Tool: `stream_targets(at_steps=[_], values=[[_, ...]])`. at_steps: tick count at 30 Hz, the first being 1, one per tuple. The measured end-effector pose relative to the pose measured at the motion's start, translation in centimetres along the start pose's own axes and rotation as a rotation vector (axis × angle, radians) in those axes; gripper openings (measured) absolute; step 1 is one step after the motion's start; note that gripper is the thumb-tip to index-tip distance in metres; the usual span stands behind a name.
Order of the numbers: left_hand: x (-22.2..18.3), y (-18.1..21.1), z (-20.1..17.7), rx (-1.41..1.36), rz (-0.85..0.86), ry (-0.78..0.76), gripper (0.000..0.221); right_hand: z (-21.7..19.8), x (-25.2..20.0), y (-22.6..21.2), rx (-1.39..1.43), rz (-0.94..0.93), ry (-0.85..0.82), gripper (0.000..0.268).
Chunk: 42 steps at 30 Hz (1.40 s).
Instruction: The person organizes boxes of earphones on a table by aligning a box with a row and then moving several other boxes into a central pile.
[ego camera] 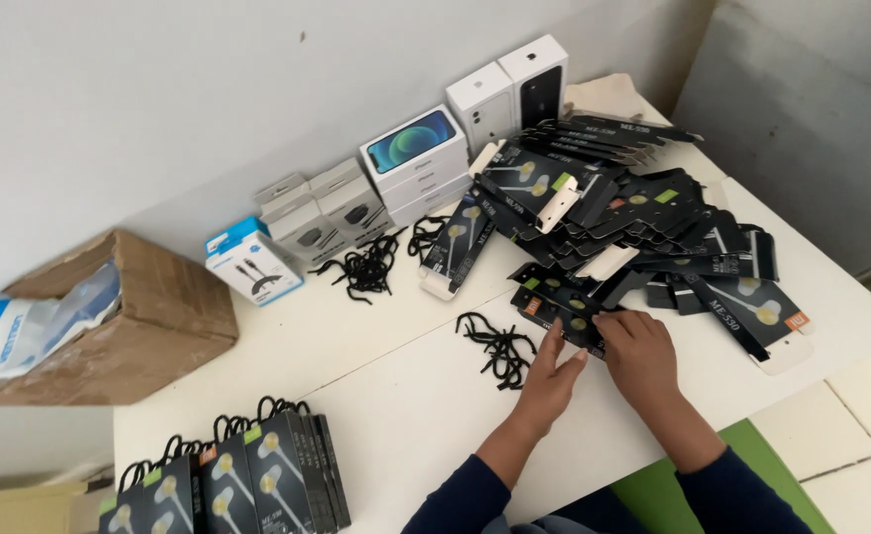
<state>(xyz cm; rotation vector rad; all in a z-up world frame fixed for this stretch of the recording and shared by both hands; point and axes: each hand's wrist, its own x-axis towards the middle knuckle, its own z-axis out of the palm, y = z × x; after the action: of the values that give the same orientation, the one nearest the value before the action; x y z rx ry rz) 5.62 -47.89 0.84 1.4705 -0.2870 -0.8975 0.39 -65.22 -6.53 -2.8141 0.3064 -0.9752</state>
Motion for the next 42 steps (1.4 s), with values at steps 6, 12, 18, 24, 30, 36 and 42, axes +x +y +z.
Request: stream_targets(at_steps=[6, 12, 18, 24, 30, 36, 42], values=[[-1.9, -0.4, -2.6, -0.133, 0.354, 0.194, 0.078, -8.0, 1.3, -8.2, 0.801, 0.376, -0.048, 0.022], [-9.5, -4.1, -10.2, 0.021, 0.207, 0.521, 0.058, -3.6, -2.6, -11.8, 1.193, 0.603, -0.554, 0.066], [-15.8, -7.9, -15.7, 0.459, 0.022, 0.724, 0.089, -3.1, -3.8, -19.4, 0.637, 0.046, -0.715, 0.045], [-17.0, -8.6, -15.4, 1.147, 0.218, 0.877, 0.068, -2.8, -5.3, -22.2, 0.24, -0.271, -0.693, 0.033], [-18.3, -8.0, -13.7, 1.256, 0.02, 0.479, 0.088, -1.2, -7.4, -21.9, 0.062, -0.348, -0.684, 0.038], [-18.6, -6.7, -13.9, 1.28, -0.089, 0.355, 0.093, -1.2, -6.6, -23.5, -0.052, -0.428, -0.497, 0.05], [-18.8, -6.1, -13.8, 1.291, -0.139, 0.317, 0.092, 0.6, -3.3, -24.9, -0.097, -0.494, -0.343, 0.047]])
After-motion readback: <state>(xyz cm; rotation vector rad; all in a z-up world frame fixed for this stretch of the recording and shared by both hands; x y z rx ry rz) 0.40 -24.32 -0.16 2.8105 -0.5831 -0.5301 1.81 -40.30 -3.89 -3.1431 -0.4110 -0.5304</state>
